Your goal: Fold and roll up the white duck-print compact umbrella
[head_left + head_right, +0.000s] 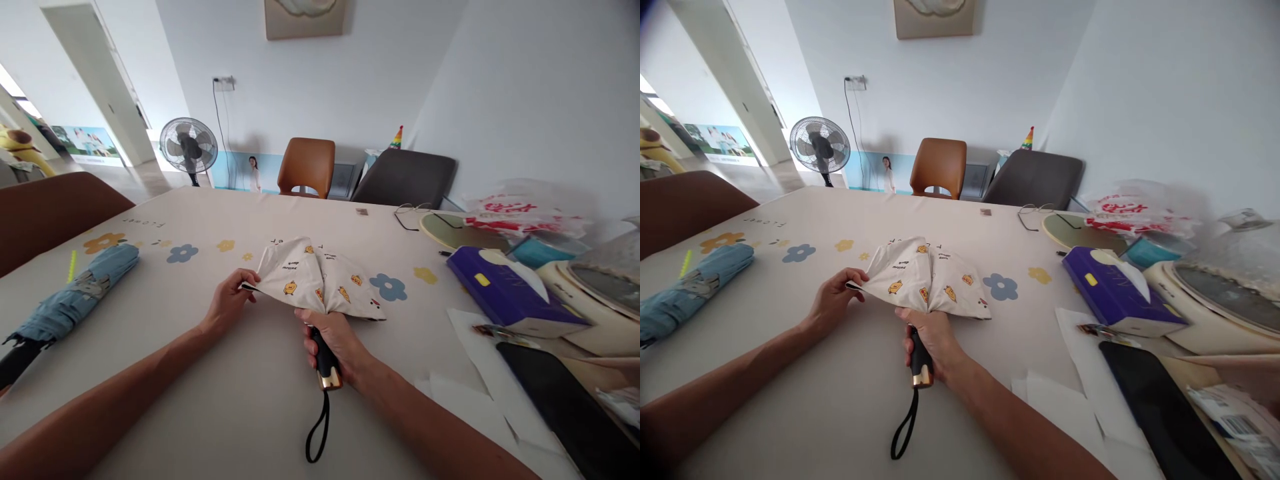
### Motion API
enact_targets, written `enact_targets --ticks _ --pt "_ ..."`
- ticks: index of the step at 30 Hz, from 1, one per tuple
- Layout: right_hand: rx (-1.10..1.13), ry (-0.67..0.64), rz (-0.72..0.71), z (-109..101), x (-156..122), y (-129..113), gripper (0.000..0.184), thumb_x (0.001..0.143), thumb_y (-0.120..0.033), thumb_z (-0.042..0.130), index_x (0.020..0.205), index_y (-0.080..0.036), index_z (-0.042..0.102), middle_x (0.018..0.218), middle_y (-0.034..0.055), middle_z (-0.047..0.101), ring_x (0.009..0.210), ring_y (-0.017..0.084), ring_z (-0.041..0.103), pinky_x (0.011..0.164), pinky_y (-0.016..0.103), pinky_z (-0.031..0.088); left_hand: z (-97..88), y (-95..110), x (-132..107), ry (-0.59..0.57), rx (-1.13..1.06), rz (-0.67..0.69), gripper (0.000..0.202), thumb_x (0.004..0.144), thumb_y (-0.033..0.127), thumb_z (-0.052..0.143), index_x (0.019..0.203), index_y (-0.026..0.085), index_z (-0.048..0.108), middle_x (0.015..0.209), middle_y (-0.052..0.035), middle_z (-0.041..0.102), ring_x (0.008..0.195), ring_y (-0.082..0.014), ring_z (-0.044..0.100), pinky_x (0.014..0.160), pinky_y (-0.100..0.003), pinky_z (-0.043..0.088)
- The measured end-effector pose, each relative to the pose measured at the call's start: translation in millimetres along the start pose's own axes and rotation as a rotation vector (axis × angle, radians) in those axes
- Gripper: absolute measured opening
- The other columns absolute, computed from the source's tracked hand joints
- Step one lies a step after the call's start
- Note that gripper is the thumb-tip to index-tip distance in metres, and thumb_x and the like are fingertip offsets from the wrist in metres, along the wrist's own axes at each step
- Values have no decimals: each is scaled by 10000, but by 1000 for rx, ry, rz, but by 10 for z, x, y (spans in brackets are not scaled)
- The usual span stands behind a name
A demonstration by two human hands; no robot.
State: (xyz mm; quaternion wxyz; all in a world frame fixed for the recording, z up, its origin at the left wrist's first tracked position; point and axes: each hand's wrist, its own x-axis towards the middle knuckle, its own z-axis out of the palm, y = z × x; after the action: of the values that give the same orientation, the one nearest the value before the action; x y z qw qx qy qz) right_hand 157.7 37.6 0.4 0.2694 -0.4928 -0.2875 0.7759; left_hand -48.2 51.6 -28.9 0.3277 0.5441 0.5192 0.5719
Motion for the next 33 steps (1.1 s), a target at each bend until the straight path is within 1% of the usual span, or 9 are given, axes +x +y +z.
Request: enact_targets --ticks 4,7,9,12,14,19,22,28,33 --pt "50 -31 -2 -28 -12 -25 372 682 -486 647 656 -181 435 547 -63 435 338 45 355 268 202 356 -3 2 3 5 29 1 125 595 94 443 657 164 527 838 -14 547 713 -111 514 503 -210 503" --pt "74 -23 30 -38 -35 -49 484 670 -647 561 640 -192 400 529 -59 420 334 50 357 268 204 349 -23 -6 -28 -20 120 78 180 570 64 410 654 175 525 854 -14 552 786 -123 524 524 -199 500" --pt "79 -21 29 -46 -36 -52 499 667 -676 536 648 -196 400 523 -60 418 331 51 351 269 204 347 -30 -10 -44 -41 189 135 204 559 49 405 656 181 527 865 -15 558 833 -131 528 549 -202 499" --pt "35 -16 28 -57 -16 -43 437 702 -594 563 626 -194 403 486 -64 400 322 50 329 273 200 339 -33 -6 -50 -33 226 172 191 581 53 406 643 183 531 849 -15 567 797 -123 537 555 -206 492" --pt "-8 -6 38 -60 -1 -39 386 728 -510 570 594 -191 398 451 -68 374 314 51 317 276 201 335 -38 -2 -40 7 218 146 161 616 70 404 608 178 523 813 -15 572 754 -113 537 553 -204 483" --pt "1 8 11 -59 16 -44 294 714 -391 593 597 -182 422 485 -66 398 320 46 313 276 206 336 -76 -38 17 167 95 -101 122 642 114 403 586 168 497 761 -9 570 674 -106 533 534 -213 462" --pt "19 19 -18 -55 17 -43 262 712 -359 590 612 -180 426 509 -69 407 324 44 311 269 204 339 -92 -46 41 203 64 -200 90 650 145 422 618 166 504 801 -3 575 632 -96 543 553 -229 455" --pt "1 29 11 -45 21 -35 245 725 -349 564 615 -185 420 477 -68 396 304 48 308 254 205 329 -43 89 85 59 250 -366 156 698 228 466 803 182 571 817 -3 599 551 -90 554 584 -249 429" --pt "-16 30 11 -15 -15 -61 244 743 -333 533 594 -183 412 460 -68 389 303 48 303 259 200 331 173 142 360 -24 244 -300 168 728 279 501 836 185 589 889 -30 605 623 -112 561 611 -252 441"
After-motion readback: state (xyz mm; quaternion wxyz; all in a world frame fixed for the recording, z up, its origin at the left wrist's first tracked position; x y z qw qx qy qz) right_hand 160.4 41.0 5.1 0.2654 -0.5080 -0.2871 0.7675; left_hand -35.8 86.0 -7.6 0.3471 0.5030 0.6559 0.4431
